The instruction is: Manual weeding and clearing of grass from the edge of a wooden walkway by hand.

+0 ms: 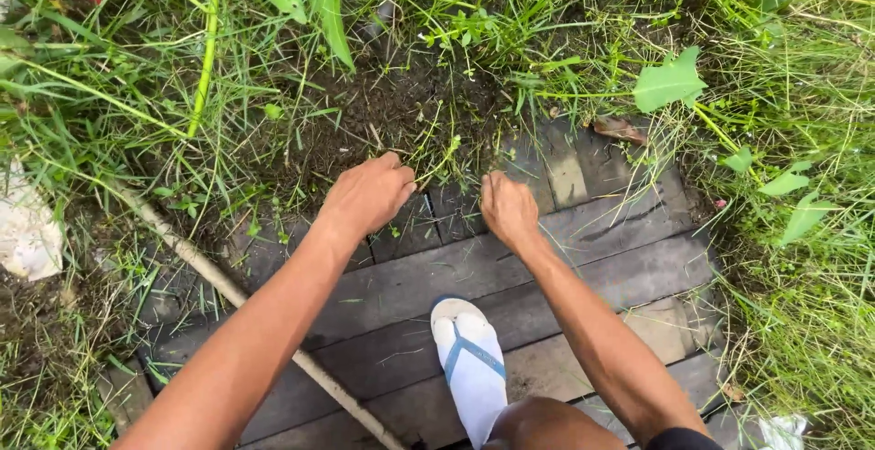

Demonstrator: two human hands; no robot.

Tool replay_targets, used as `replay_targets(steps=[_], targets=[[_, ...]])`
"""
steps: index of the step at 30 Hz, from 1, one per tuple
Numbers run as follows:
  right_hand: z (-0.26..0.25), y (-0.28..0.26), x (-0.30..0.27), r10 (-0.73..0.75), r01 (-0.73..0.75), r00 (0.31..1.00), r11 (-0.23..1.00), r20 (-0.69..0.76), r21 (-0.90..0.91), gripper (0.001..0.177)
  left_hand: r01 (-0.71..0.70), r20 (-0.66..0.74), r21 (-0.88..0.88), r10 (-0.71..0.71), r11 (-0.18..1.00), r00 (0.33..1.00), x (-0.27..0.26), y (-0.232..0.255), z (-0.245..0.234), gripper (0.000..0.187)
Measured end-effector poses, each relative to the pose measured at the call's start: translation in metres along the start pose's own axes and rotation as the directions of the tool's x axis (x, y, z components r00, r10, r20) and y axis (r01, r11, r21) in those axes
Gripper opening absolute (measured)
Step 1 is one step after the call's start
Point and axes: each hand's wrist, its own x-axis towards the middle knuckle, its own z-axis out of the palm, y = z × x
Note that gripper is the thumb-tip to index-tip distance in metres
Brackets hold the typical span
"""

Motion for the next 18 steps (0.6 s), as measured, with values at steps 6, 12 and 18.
replay_targets(steps=[6,12,18], targets=[[-0.057,-0.113,-0.031,-0.293,0.274,0.955,0.929,0.042,0.247,0.034,0.041,0.021,-0.1,-0.039,0.994,0.999,-0.029,-0.009,-0.029,0.027],[-0.038,-0.235,-0.011,-0.581,0.494,0.768,0.806,0.271,0.325,0.031,0.24,-0.065,-0.117,-0.248,0.964,0.967,-0.137,-0.058,-0.084,0.031],[0.047,-0.397,-0.069,-0.692,0.562,0.464,0.713,0.553,0.42,0.038,0.405,-0.173,-0.282,-0.461,0.87,0.87,-0.307,-0.131,-0.081,0.03]])
